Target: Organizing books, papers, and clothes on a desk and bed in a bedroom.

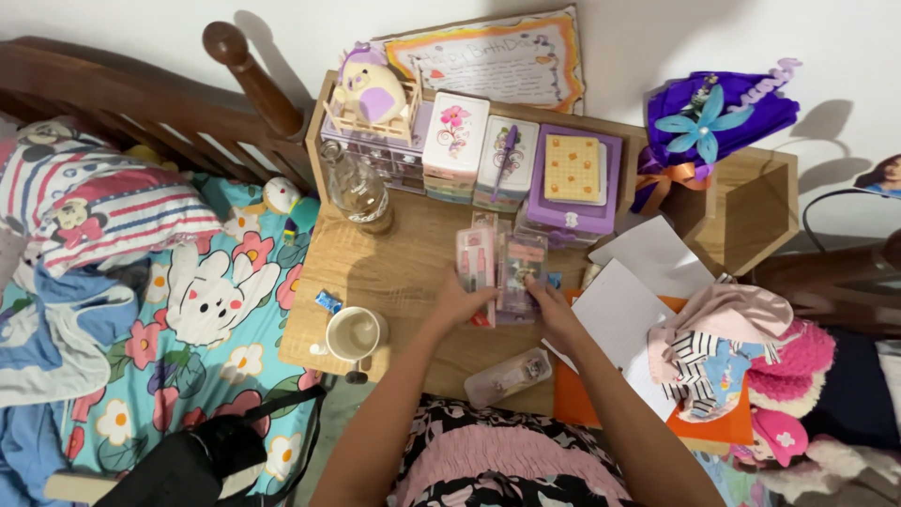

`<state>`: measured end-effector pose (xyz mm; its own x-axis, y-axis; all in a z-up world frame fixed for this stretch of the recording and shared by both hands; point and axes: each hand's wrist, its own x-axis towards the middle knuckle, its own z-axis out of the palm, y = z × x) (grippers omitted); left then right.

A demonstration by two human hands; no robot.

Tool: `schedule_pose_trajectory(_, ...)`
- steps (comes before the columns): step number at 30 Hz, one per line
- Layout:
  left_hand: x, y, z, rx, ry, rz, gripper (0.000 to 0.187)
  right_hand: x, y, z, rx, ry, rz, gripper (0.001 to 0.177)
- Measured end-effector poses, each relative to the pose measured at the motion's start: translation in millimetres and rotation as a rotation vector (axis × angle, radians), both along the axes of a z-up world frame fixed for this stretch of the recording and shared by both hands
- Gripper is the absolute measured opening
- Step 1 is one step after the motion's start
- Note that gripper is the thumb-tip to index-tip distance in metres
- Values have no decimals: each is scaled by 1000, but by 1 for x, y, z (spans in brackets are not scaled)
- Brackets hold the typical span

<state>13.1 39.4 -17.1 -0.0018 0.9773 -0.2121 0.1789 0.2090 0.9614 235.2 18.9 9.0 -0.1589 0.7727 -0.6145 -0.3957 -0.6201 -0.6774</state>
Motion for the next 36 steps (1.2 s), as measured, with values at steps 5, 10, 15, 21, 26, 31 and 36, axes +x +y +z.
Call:
schedule_pose_trajectory(5,-7,-1,30,-76,-52,-129,92,6,-7,24,-4,-78,78,61)
schedule_pose_trajectory(10,10,0,24,-355,-137,-220,79,-1,-8,39,43,-2,50,58)
schedule_pose_trajectory(15,43,2,-23,125,-511,57,68,-23,-12,36,291,-325,144,68)
schedule_pose_trajectory(21,46,-5,36,78,-221,-108,99,-13,-8,82,258,-400,167,73)
schedule_pose_trajectory(26,94,95,42,298,-260,-272,104,21,51,122,455,-443,-96,69)
schedule_pose_trajectory(31,142,197,60,253,-146,-311,97,51,125,125,550,-297,-314,60)
schedule_pose_trajectory(36,150,208,93,-131,106,-311,85,51,151,118,411,-592,-244,51)
